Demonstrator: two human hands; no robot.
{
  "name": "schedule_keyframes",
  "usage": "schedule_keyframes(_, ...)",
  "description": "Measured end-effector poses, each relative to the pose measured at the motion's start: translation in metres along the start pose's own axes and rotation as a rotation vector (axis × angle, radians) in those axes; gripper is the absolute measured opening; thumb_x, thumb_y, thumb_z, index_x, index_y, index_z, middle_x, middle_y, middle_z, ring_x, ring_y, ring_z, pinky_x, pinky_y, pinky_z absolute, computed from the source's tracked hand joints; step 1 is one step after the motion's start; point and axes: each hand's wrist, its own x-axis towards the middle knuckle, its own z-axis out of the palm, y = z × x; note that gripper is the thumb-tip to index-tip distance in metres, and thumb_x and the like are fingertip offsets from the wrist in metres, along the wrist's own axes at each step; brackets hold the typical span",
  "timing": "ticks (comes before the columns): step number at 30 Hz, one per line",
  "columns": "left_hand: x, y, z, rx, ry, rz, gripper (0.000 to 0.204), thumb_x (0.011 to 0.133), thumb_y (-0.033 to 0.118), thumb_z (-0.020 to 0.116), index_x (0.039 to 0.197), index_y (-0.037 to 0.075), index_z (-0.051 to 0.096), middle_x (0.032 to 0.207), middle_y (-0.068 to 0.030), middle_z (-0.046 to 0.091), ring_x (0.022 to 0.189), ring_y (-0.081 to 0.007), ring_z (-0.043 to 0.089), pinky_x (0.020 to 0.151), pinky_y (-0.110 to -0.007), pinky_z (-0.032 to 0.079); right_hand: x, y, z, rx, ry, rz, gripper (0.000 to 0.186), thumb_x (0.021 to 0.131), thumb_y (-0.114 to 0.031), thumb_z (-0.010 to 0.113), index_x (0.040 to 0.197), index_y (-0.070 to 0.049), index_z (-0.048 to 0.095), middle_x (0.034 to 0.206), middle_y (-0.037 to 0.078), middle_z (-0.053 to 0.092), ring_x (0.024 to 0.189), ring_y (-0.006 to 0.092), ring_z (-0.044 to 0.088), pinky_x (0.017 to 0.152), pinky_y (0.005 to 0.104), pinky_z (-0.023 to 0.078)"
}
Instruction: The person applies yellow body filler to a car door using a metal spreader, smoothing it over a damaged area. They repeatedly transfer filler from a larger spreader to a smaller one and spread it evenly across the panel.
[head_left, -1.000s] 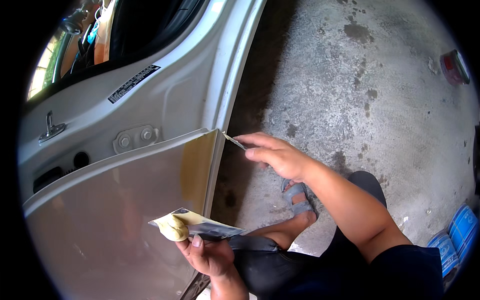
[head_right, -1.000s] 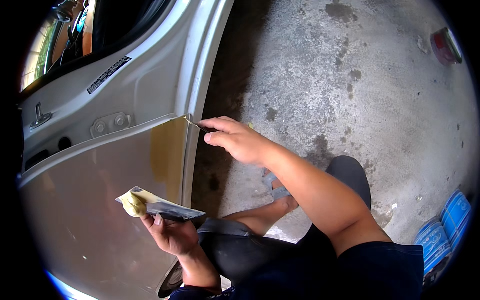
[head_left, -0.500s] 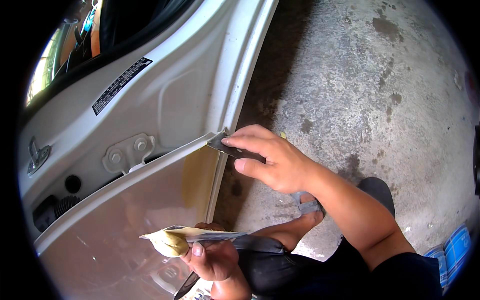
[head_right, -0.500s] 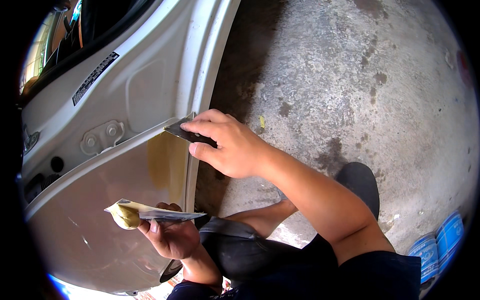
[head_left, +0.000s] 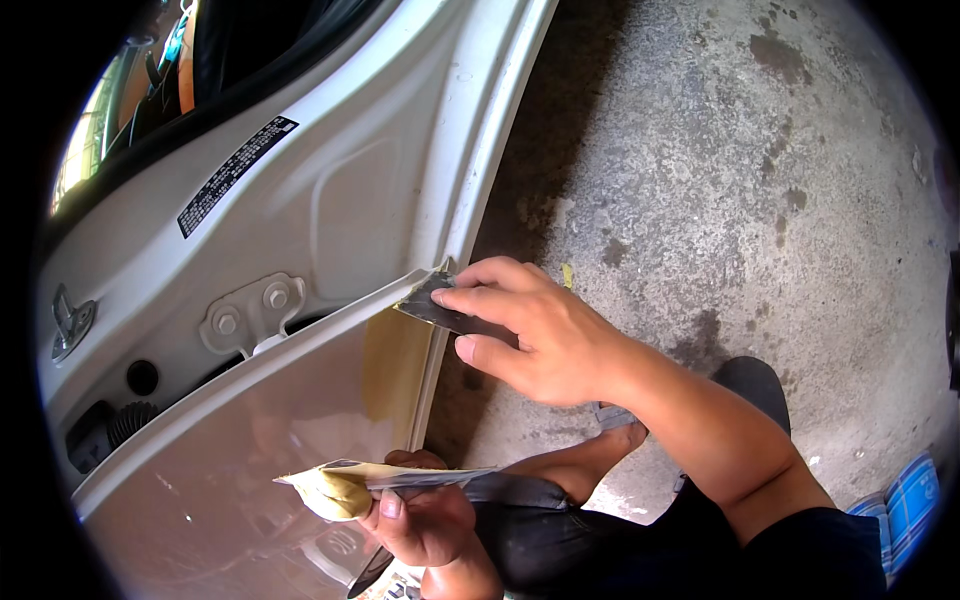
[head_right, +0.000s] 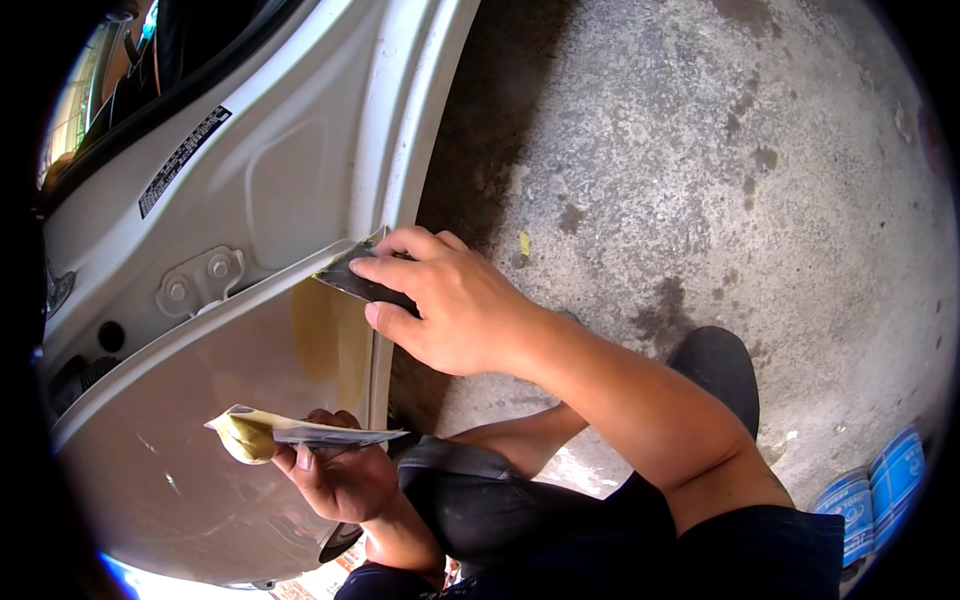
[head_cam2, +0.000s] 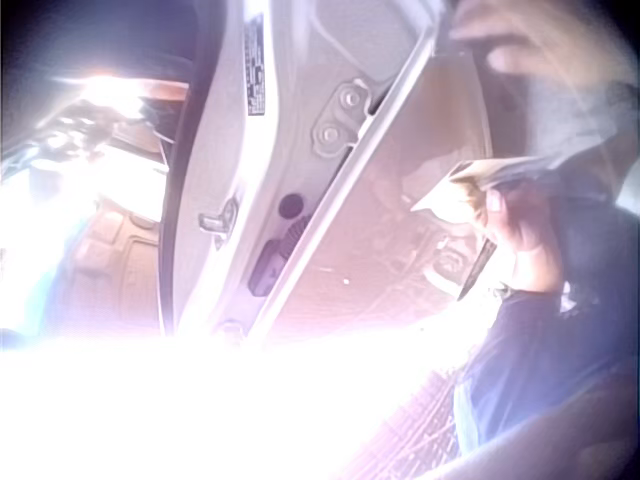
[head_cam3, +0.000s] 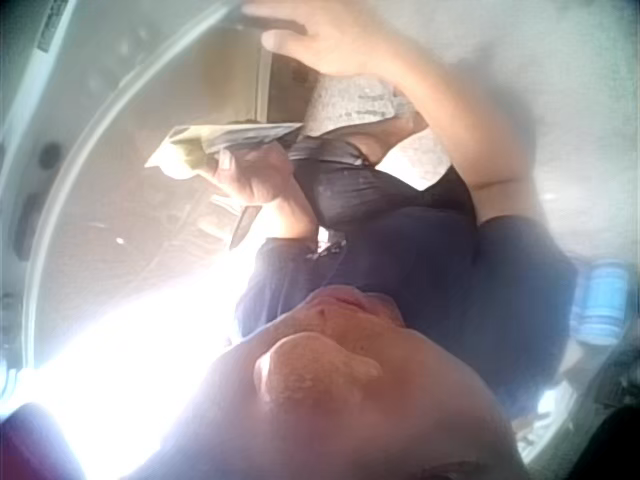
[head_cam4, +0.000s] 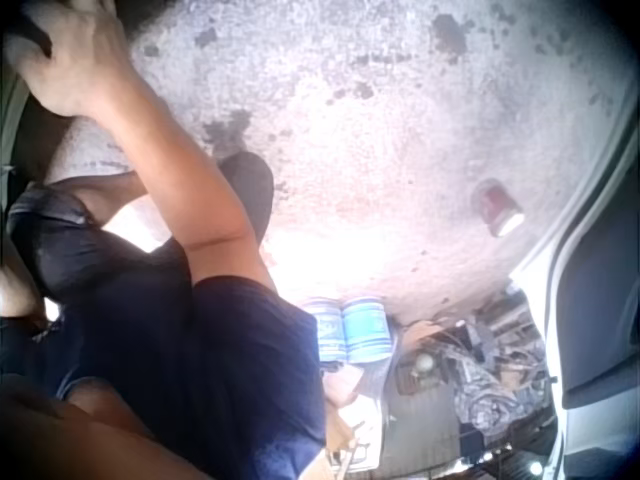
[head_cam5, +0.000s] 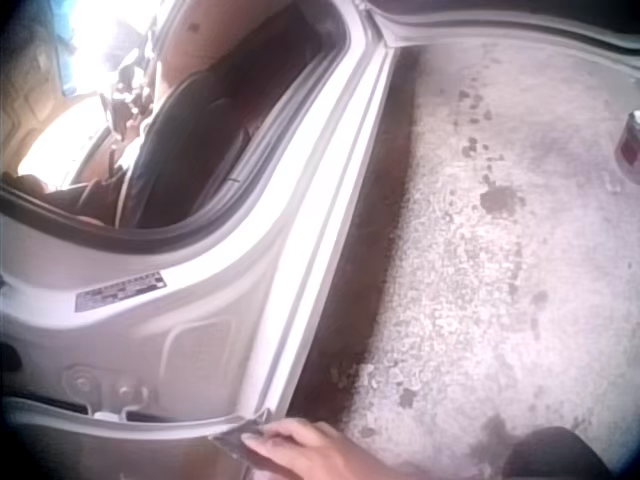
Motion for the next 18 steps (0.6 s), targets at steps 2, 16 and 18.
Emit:
schedule_keyframes(2, 0.0, 0.0, 0.0, 0.014, 0.024, 0.006, 0.049, 0.089, 0.007, 0.046, 0.139, 0.007, 0.039, 0.102, -0.0039, 0.057, 0.076, -0.0152, 0.046, 0.064, -0.029, 0.038, -0.001, -0.001, 0.001, -0.004, 0.007, 0.019, 0.041, 0.088, -0.027, 0.061, 0.124, -0.007, 0.061, 0.126, 0.017, 0.054, 0.113, 0.0387, 0.052, 0.098, 0.0439, 0.044)
schedule_keyframes(16, -0.007, 0.004, 0.018, 0.03, 0.307, -0.054, 0.052, 0.092, 0.007, 0.046, 0.142, 0.006, 0.032, 0.123, -0.014, 0.055, 0.111, -0.0265, 0.056, 0.099, -0.043, 0.044, -0.032, -0.022, -0.028, 0.433, -0.114, -0.164, 0.048, 0.089, -0.025, 0.066, 0.127, 0.003, 0.056, 0.128, 0.02, 0.051, 0.115, 0.0302, 0.054, 0.097, 0.0374, 0.043)
schedule_keyframes(18, -0.008, 0.005, 0.02, 0.073, 0.253, -0.09, 0.052, 0.092, 0.005, 0.047, 0.142, 0.006, 0.032, 0.13, -0.0154, 0.052, 0.118, -0.0283, 0.054, 0.105, -0.045, 0.041, -0.043, -0.026, -0.031, 0.591, -0.343, -0.315, 0.052, 0.087, -0.028, 0.069, 0.126, 0.004, 0.057, 0.131, 0.02, 0.049, 0.116, 0.0298, 0.053, 0.098, 0.038, 0.043)
